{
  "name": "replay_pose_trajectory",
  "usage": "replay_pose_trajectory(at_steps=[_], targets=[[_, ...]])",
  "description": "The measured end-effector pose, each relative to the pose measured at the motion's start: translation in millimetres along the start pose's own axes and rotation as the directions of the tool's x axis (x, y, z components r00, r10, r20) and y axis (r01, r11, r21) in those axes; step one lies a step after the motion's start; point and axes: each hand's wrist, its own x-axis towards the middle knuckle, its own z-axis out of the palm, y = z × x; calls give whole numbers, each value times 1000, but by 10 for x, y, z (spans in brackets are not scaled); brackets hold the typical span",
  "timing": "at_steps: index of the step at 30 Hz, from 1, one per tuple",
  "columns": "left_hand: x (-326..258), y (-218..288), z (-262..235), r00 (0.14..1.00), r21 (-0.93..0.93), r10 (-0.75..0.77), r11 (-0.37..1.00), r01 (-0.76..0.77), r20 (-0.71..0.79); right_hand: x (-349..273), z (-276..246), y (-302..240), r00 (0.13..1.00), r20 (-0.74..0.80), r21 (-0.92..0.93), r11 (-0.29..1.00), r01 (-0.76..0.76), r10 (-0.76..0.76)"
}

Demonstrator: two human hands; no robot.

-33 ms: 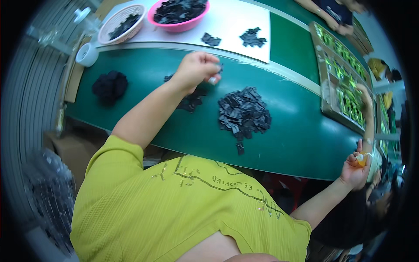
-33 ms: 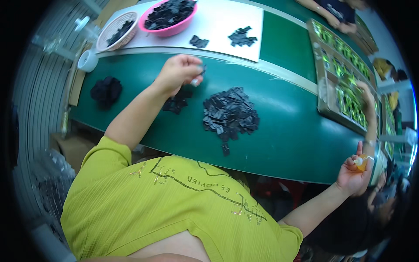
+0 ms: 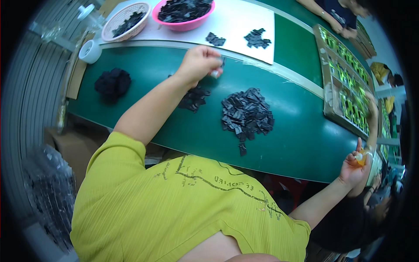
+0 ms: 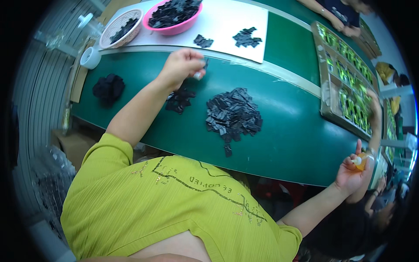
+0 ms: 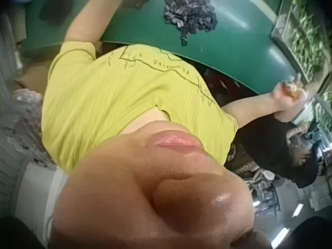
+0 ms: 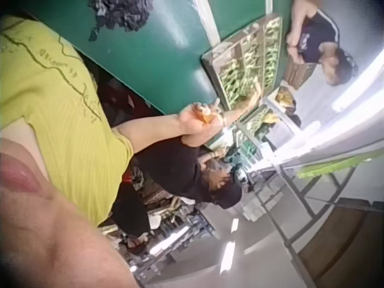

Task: Gluing small black plastic components together at a factory workbench.

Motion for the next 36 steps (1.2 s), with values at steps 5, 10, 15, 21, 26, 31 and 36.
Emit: replay_pose_trajectory(at_steps=[5, 10, 15, 21, 26, 31, 36], targets=[[570, 170, -152, 954, 191, 186, 971, -142, -237, 52, 801, 874, 987, 92, 65, 988, -138, 132], [1035, 98, -314, 913, 619, 339, 774, -134, -227, 31, 1479, 1430, 960, 136, 36, 967, -252, 245], [686, 269, -212, 912, 815, 406, 545, -196, -53, 26, 1741, 1492, 935, 249, -13, 966, -259, 253], [-240, 204, -256, 914, 858, 8, 339, -385, 407, 6, 1977, 1722, 921, 270, 6, 957, -291, 279], [-329, 127, -180, 941, 915, -130, 305, -263, 313, -86, 2144, 1910, 893, 305, 23, 935, -354, 331], [-377, 108, -283, 957, 825, -8, 509, -245, 289, -210, 2080, 2069, 882, 250, -16, 913, -408, 398], [-591, 124, -64, 970, 164, 27, 984, -68, 243, -272, 2076, 2174, 874, 237, -21, 902, -432, 424]])
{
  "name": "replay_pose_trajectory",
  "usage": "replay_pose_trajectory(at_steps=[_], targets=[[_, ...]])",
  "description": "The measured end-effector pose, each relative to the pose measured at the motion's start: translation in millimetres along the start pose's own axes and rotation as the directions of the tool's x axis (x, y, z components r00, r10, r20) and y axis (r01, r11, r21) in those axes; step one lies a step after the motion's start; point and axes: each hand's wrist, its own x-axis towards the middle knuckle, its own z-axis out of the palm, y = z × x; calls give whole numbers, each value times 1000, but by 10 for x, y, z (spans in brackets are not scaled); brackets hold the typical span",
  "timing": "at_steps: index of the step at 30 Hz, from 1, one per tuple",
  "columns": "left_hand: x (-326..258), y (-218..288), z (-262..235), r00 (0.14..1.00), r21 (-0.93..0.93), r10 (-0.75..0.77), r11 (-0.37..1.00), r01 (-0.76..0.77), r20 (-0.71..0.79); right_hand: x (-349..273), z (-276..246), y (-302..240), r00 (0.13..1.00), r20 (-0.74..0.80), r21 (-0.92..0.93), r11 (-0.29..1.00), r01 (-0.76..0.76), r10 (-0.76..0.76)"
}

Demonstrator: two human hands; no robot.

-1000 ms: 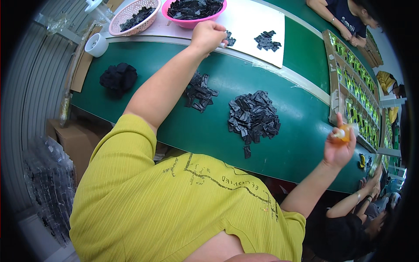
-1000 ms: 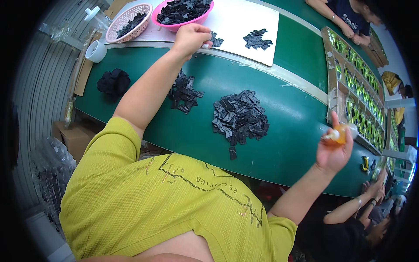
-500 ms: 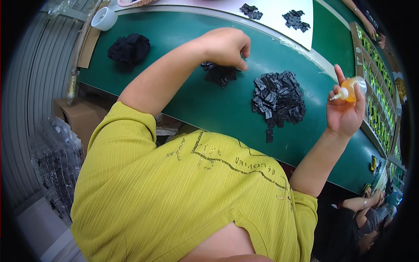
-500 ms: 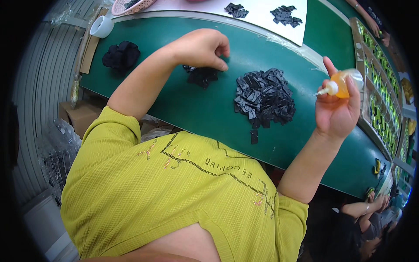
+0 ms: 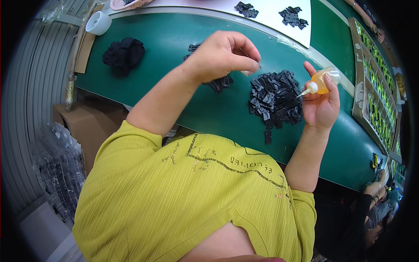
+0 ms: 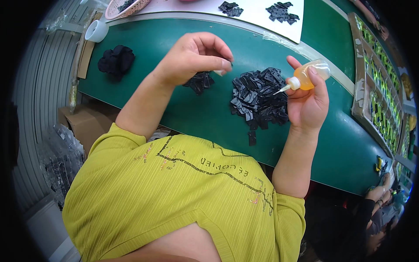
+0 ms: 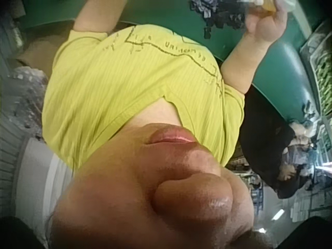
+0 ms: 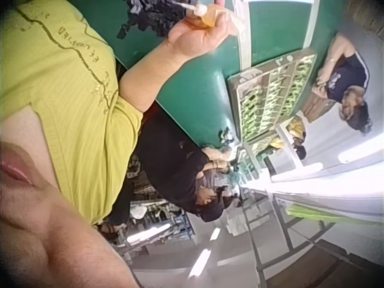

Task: Gluing small black plastic components together at a factory workbench.

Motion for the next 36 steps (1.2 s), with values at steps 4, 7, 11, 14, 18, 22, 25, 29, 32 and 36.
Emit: replay_pose_trajectory(at_steps=[4, 7, 11, 14, 18, 22, 25, 29, 32, 36], targets=[[4, -217, 271, 999, -251, 40, 967, -35, 16, -48, 64, 92, 996, 19, 2, 996, 85, -85], [10, -295, 357, 999, -206, 38, 978, -36, 8, -99, 135, 135, 980, -28, -109, 976, 191, -195], [16, -289, 348, 995, -198, -91, 976, 95, 30, -93, 176, 242, 930, 19, -187, 912, 365, -368], [5, -288, 336, 983, -295, -175, 937, 185, 60, -81, 140, 324, 879, 72, -255, 843, 474, -472], [-22, -260, 334, 971, -281, -235, 929, 240, 52, -117, 131, 379, 841, 156, -323, 778, 539, -518], [-17, -258, 356, 964, -289, -256, 920, 264, 67, -153, 195, 383, 815, 200, -373, 727, 576, -543], [-13, -252, 344, 960, -280, -271, 919, 278, 64, -155, 227, 398, 803, 236, -390, 704, 594, -547], [-19, -278, 345, 958, -271, -275, 919, 285, 77, -166, 227, 427, 804, 240, -407, 695, 593, -545], [-24, -268, 350, 960, -267, -269, 922, 280, 77, -161, 214, 418, 803, 271, -413, 690, 595, -531], [4, -271, 352, 962, -287, -266, 918, 274, 68, -137, 235, 412, 797, 276, -409, 685, 603, -537]])
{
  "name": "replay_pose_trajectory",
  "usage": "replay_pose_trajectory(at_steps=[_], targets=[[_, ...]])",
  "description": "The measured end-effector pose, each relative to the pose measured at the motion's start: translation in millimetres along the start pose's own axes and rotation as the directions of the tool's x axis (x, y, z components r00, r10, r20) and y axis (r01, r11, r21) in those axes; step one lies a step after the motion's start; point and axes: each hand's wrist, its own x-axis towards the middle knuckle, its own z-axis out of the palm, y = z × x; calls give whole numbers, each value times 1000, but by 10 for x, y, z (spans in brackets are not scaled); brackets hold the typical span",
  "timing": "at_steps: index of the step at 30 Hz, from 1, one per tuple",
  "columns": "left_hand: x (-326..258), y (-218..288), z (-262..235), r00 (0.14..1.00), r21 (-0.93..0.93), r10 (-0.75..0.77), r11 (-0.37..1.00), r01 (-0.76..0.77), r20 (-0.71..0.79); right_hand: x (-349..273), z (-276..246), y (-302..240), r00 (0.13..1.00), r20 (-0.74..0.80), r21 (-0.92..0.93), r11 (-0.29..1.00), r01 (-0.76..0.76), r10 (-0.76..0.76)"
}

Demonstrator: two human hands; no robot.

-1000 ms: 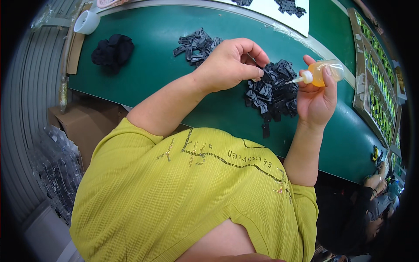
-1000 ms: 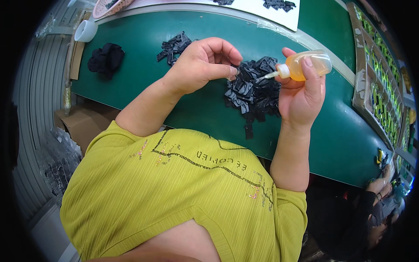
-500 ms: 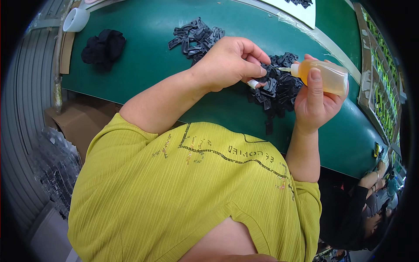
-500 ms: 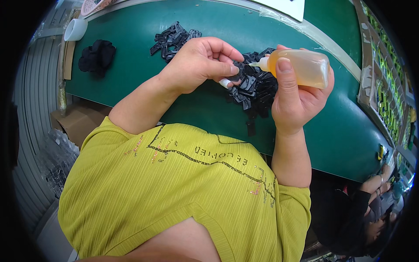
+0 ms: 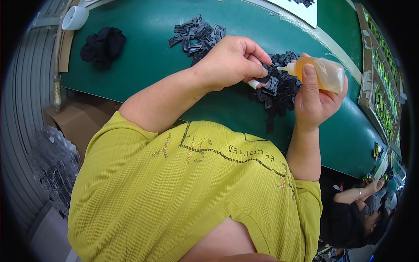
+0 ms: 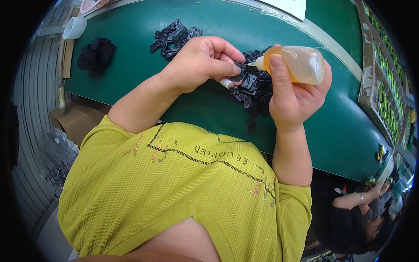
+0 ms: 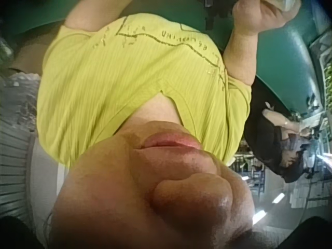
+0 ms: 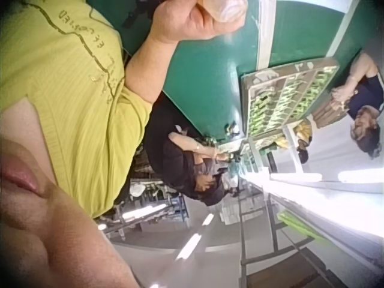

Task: Gluing small black plastic components together at a factory workbench.

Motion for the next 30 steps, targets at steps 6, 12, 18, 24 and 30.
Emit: replay_pose_trajectory(at_steps=[6, 12, 18, 24, 30], targets=[[-12, -17, 7, 1000, 18, -2, 1000, 2, -3, -17, 2, -7, 1000, 13, -21, 1000, 1, -1], [-16, -9, 20, 1000, 32, 0, 999, 0, -5, -34, -27, 30, 1000, 6, -59, 998, -20, 21], [-22, -6, 17, 1000, 3, -7, 1000, 8, -22, 33, -102, 25, 993, -82, -98, 993, 71, -80], [-29, 19, 18, 999, 61, -5, 998, 8, -52, 5, -108, -27, 988, -90, 161, 981, -107, 122], [-3, -13, 11, 999, -2, -9, 1000, 8, -45, -92, -10, -19, 993, 51, 95, 990, -109, 104]])
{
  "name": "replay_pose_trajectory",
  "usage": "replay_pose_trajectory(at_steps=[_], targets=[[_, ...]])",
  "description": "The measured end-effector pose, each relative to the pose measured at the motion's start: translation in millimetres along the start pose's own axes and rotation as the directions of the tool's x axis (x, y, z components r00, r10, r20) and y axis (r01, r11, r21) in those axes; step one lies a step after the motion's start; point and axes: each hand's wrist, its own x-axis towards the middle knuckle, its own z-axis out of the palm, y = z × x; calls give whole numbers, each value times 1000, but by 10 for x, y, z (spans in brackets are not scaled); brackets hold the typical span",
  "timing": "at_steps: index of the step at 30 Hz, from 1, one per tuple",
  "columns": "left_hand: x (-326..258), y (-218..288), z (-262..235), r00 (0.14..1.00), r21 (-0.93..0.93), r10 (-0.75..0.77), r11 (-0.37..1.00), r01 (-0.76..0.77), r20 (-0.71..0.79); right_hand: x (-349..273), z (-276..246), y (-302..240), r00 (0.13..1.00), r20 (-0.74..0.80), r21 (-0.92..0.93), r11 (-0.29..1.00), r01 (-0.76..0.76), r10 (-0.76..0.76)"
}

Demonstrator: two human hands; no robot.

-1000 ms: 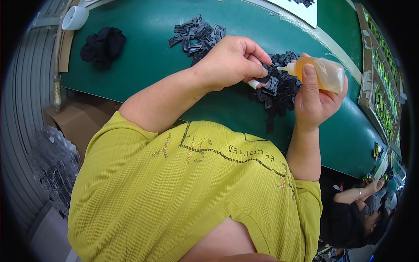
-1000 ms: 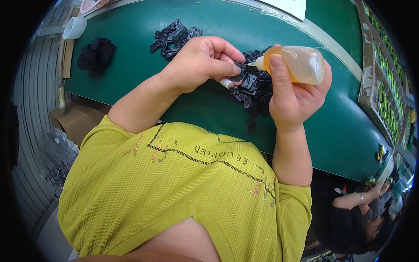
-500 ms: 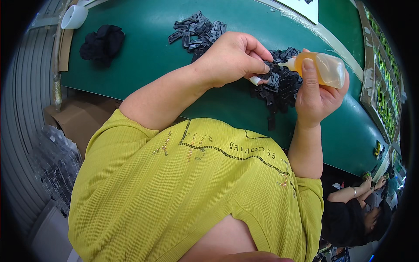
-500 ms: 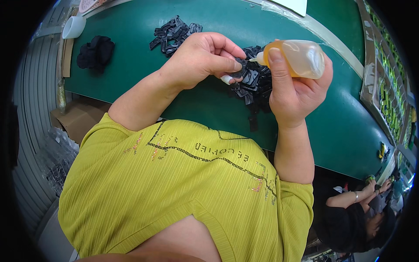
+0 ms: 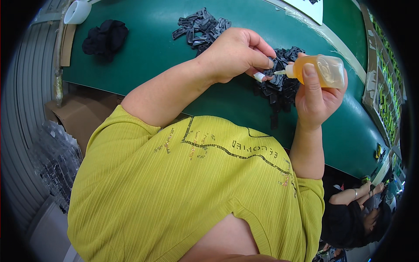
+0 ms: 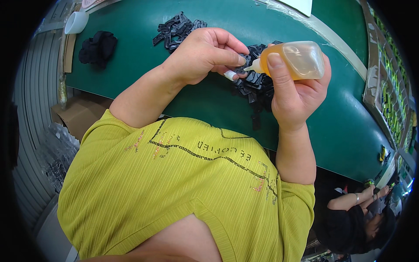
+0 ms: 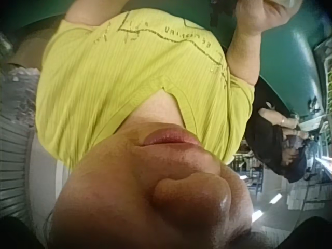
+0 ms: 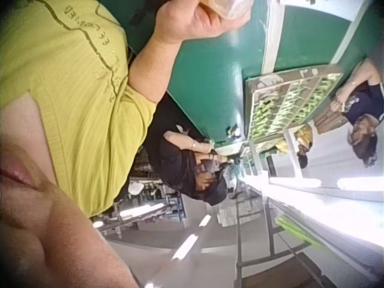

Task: Gluing small black plastic components together at a factory workbench.

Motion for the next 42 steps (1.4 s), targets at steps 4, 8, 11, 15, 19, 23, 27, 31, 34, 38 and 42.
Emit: replay_pose_trajectory(at_steps=[4, 8, 11, 15, 19, 23, 27, 31, 34, 38, 42], targets=[[-6, 5, 8, 1000, 22, 2, 1000, -2, -9, 11, -21, 15, 1000, 23, -27, 1000, 3, -3], [-15, 11, 9, 1000, 35, 2, 999, -2, -11, 0, -27, 30, 1000, 29, -44, 999, 6, -5], [-21, 10, 16, 1000, 22, -1, 1000, 1, -8, -9, -10, 12, 1000, 30, -66, 998, 7, -5], [-29, 12, 21, 1000, 39, 3, 999, -3, -9, -17, -39, 35, 999, 40, -82, 996, 21, -18], [-28, 32, 29, 1000, 36, -6, 999, 7, -12, -13, -26, 36, 999, 33, -86, 996, 3, 0], [-15, 33, 19, 1000, 40, -2, 999, 2, -15, -5, -5, 38, 1000, 19, -174, 984, 25, -22], [-23, 64, 3, 1000, 49, 24, 999, -23, -20, 110, -152, 28, 998, -26, -78, 996, 49, -51], [109, 49, -112, 994, 46, 108, 993, -106, -32, 199, -205, -67, 983, -176, 196, 980, -22, 58], [252, 289, -251, 949, 196, 278, 949, -248, -147, 167, -300, -54, 961, -226, 209, 972, -110, 158], [880, 557, -628, 804, 483, 495, 820, -307, -329, 138, -255, -87, 962, -229, 201, 974, -105, 151], [1205, 776, -770, 751, 687, 560, 698, -200, -351, 166, -238, -62, 969, -221, 174, 982, -74, 112]])
